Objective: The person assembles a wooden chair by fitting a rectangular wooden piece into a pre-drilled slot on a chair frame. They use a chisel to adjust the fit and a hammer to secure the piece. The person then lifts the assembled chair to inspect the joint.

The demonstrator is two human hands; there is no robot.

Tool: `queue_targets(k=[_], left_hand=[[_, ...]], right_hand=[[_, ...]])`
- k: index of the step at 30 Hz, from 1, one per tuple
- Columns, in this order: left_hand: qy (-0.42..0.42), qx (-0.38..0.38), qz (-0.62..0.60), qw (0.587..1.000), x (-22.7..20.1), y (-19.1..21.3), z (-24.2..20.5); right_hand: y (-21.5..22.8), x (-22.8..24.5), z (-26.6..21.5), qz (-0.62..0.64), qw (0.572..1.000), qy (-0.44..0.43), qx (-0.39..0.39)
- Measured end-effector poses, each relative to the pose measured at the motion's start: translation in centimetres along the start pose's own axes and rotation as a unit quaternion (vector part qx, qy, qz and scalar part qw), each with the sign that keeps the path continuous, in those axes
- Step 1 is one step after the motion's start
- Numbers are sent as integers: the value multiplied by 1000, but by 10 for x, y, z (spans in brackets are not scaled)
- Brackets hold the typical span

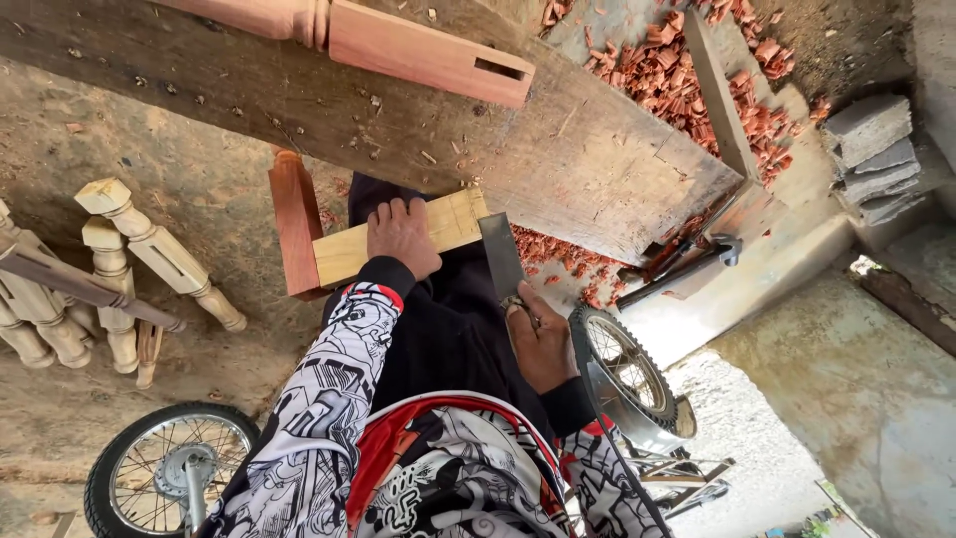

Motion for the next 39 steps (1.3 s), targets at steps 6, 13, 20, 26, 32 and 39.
queue_targets(k=[6, 13, 20, 26, 32, 39], left_hand=[[-2, 12, 7, 1000, -1, 0, -1], [1, -27, 14, 1000, -1, -1, -4], [11, 2, -7, 1000, 3, -15, -6], [1, -87, 9, 996, 3, -3, 2], [-1, -85, 22, 996, 2, -22, -6], [-2, -79, 17, 997, 1, -17, -16]], right_hand=[[6, 20, -4, -53, 998, 29, -9], [-5, 15, 14, -21, 1000, 9, 10], [2, -8, 1, 43, 997, 41, 47], [10, 26, -4, -65, 998, -7, 7], [4, 23, -2, -91, 993, 72, -4], [-2, 15, -11, 9, 999, 29, 22]])
Point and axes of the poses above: each hand's wrist, its own z-axis towards the middle knuckle, its own y-axis out of the back of the hand, x = y × z, the point moved 8 cm from there along z, towards the middle knuckle, and after that the axes turned 14 degrees about z, right-handed, at the moved point
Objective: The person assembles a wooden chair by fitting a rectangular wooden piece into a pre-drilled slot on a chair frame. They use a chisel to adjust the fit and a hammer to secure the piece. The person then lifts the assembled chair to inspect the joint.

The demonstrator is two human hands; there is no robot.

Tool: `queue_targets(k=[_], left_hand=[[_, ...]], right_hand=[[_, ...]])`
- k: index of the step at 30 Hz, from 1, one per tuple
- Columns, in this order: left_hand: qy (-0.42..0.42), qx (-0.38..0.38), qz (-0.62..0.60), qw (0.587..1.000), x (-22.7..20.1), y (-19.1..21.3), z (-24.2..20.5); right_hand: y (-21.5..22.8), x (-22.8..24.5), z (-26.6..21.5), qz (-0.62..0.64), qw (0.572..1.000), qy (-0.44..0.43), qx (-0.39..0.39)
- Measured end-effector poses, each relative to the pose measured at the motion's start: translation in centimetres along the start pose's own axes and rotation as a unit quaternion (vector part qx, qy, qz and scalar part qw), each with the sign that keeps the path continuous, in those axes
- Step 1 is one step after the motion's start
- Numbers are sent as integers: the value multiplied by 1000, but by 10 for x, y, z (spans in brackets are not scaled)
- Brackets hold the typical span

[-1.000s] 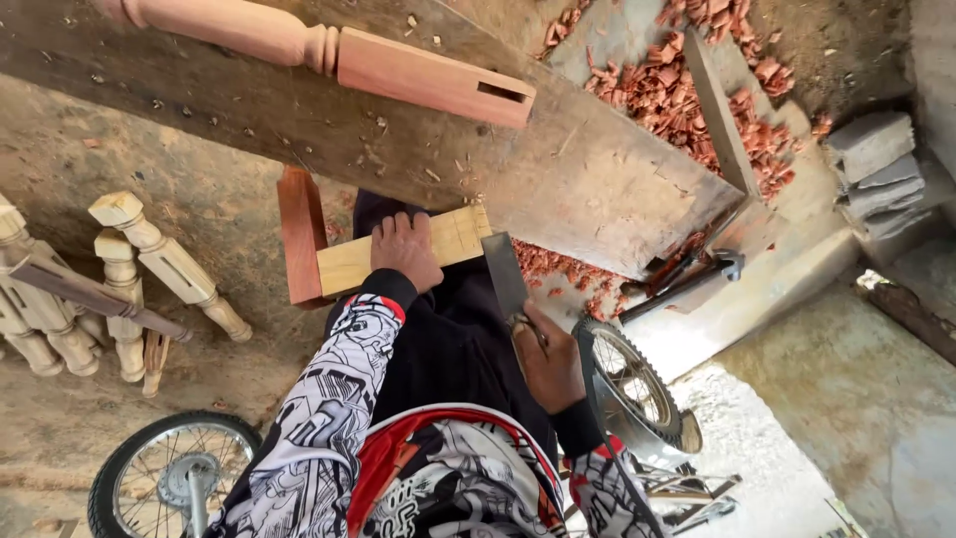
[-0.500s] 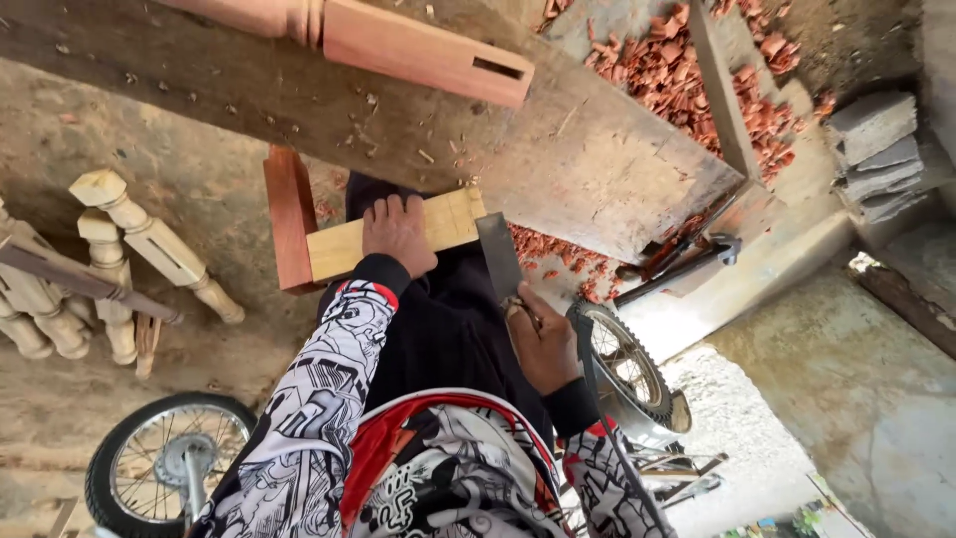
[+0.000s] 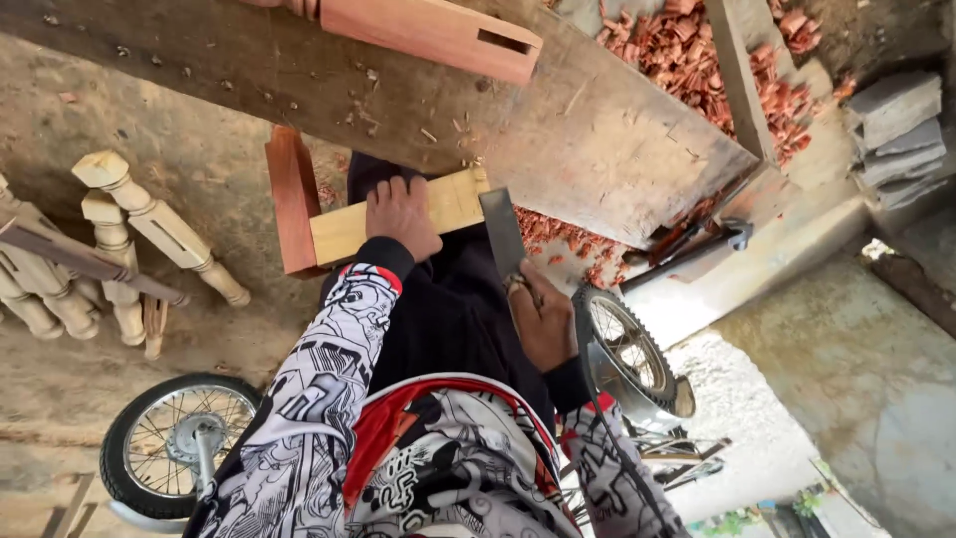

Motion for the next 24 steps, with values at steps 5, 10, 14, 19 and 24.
queue_targets(k=[5, 10, 14, 19, 24], left_hand=[[-11, -150, 42, 988, 0, 21, 25], [-19, -74, 24, 997, -3, 10, 20], [-3, 17, 15, 1000, -3, -11, 10], [-8, -62, 6, 998, -3, 3, 26], [-1, -16, 0, 1000, -2, 1, 4]], right_hand=[[0, 7, 25, -59, 994, 93, 24], [8, 7, 8, -57, 994, 96, -15], [1, 23, 17, -100, 988, 116, 4], [7, -11, 23, -33, 997, 67, -4], [0, 19, 14, -73, 997, 11, 0]])
Point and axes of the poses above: each hand's wrist, its own z-axis towards the middle knuckle, its own y-axis out of the back of the hand, x = y × z, the point moved 8 cm from there along z, towards the middle knuckle, and after that the axes turned 14 degrees about z, right-handed, at the moved point
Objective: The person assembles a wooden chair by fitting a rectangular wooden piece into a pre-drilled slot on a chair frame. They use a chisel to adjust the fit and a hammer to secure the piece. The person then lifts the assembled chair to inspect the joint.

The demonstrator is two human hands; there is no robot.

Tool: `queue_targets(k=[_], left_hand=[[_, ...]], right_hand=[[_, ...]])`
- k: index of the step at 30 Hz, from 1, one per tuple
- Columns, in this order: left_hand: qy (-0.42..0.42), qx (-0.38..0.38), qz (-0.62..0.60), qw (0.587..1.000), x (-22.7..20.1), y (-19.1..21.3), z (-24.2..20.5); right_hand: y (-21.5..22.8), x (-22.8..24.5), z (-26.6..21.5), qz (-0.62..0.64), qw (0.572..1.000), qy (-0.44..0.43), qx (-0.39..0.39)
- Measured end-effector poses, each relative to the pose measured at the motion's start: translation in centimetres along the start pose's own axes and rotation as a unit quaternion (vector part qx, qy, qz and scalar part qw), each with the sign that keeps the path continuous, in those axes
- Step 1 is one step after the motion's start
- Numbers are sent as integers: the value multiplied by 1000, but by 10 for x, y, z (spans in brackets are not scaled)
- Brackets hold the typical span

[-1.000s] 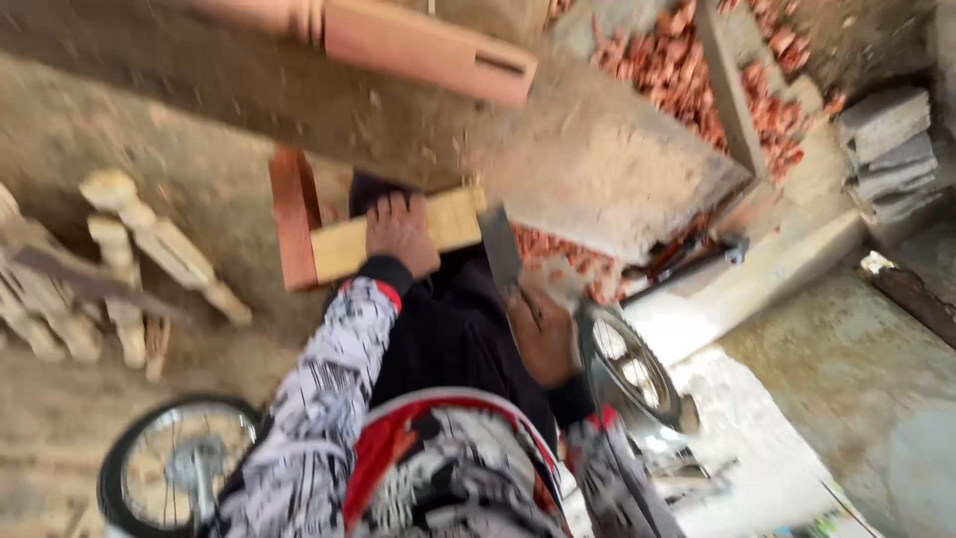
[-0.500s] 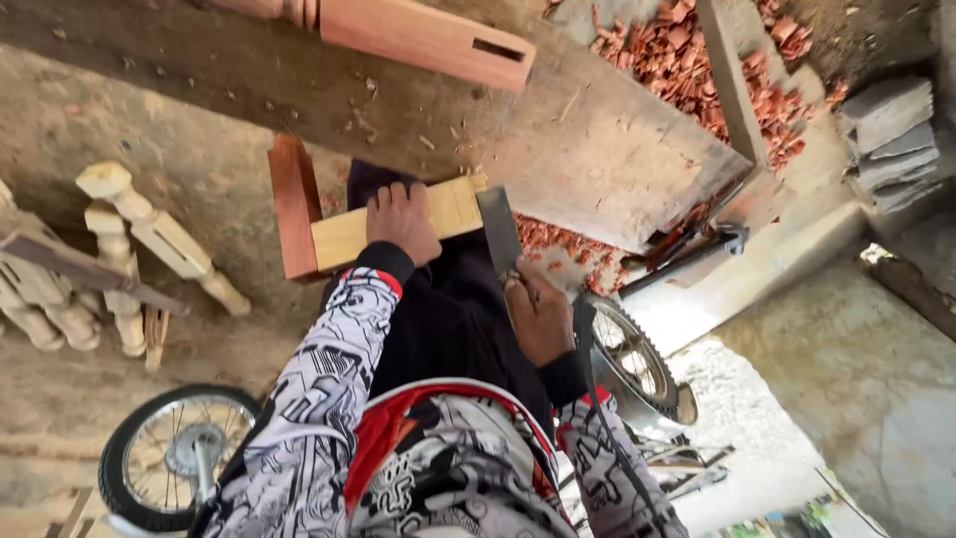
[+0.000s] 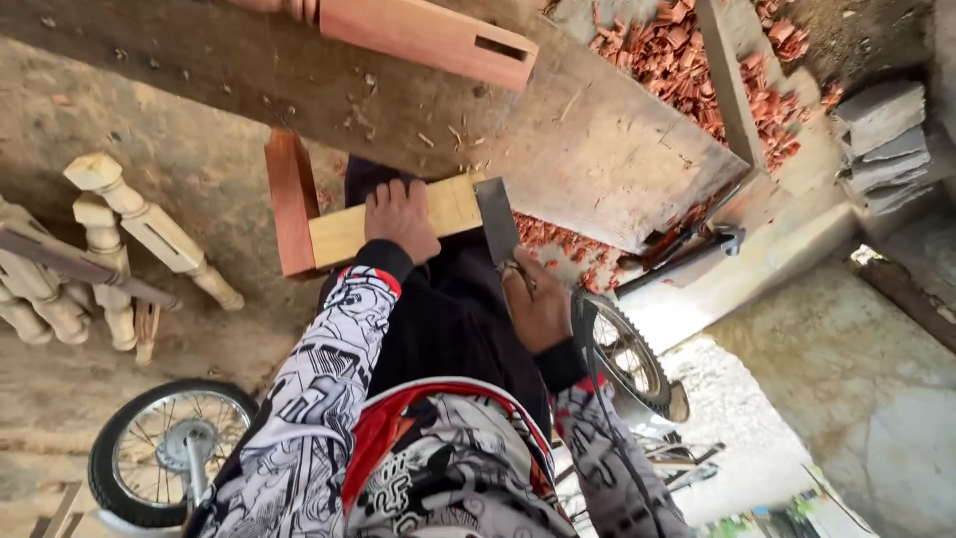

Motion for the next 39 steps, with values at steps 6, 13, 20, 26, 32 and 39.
queue_targets(k=[6, 13, 20, 26, 32, 39], left_hand=[[2, 43, -13, 999, 0, 4, 12], [-6, 65, -10, 998, 1, 4, 16], [-6, -9, -11, 1000, 0, 22, 28], [-18, 1, 0, 1000, 0, 11, 17], [-6, 14, -3, 1000, 0, -7, -4], [-1, 14, -13, 1000, 3, 0, 11]], right_hand=[[-2, -1, 15, 18, 1000, 2, -10], [1, -82, 20, 53, 994, 95, -14], [-2, -36, 28, 39, 999, 10, -32], [-6, -12, 17, -9, 997, 68, -21], [-9, -18, 19, -13, 999, 4, -30], [-15, -81, 39, 114, 993, -6, -2]])
Point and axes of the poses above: each hand's wrist, its own z-axis towards the middle knuckle, its own y-axis out of the back of the hand, x = y × z, the point moved 8 cm from there along z, towards the middle knuckle, and after that the axes turned 14 degrees about z, right-handed, at the moved point
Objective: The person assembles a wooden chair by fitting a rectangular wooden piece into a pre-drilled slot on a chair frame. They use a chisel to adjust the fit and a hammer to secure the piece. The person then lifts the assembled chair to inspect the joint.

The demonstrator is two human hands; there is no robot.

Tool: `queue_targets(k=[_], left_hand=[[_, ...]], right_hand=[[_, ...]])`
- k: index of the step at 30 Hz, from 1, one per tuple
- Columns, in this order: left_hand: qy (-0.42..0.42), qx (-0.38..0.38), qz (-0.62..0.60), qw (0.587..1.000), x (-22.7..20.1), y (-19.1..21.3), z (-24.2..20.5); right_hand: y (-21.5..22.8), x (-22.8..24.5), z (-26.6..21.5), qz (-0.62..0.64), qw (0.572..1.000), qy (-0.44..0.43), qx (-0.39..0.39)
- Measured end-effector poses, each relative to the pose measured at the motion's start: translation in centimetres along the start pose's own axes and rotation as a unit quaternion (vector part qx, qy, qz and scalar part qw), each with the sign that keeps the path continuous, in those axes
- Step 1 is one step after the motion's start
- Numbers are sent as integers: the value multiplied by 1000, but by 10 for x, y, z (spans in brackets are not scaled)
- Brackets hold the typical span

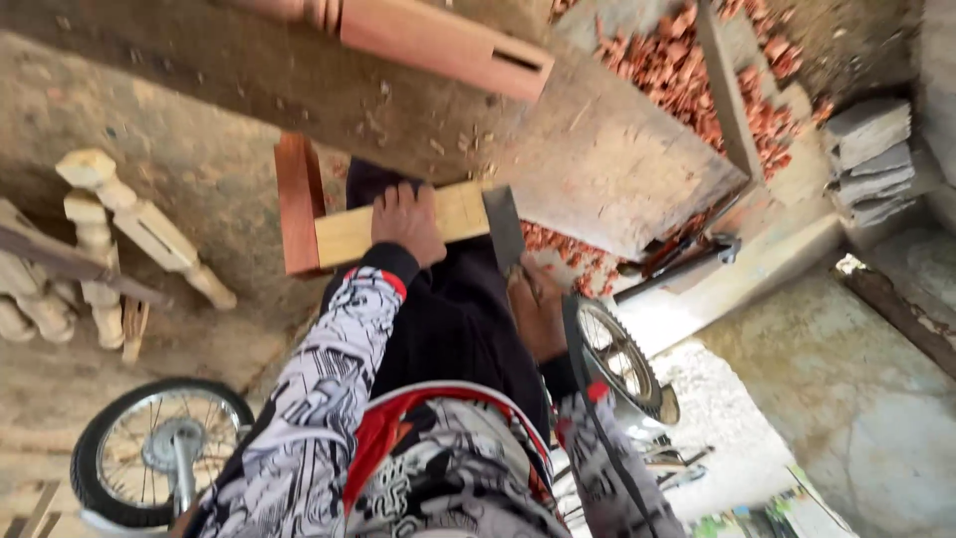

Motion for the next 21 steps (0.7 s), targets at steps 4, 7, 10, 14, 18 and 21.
queue_targets(k=[4, 7, 10, 14, 18, 21], left_hand=[[-25, -5, 15, 1000, -5, 25, 13], [-18, 100, 18, 995, 7, 13, 18], [-6, 219, 4, 976, 26, 15, 22], [-4, 276, -68, 959, 40, 1, 18], [-5, 233, -64, 970, 45, -13, 24], [-26, 229, -43, 972, 43, -3, 25]], right_hand=[[4, 22, 15, -117, 988, 100, -27], [10, 55, -12, 72, 997, -15, -26], [21, 59, -33, 241, 960, -132, -41], [50, 50, -51, 255, 962, -94, -37], [47, 62, -60, 323, 944, -67, 1], [42, 63, -64, 281, 958, -59, 0]])
Point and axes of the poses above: each hand's wrist, its own z-axis towards the middle knuckle, its own y-axis out of the back of the hand, x = y × z, the point moved 8 cm from there along z, towards the middle knuckle, and after that the axes turned 14 degrees about z, right-handed, at the moved point
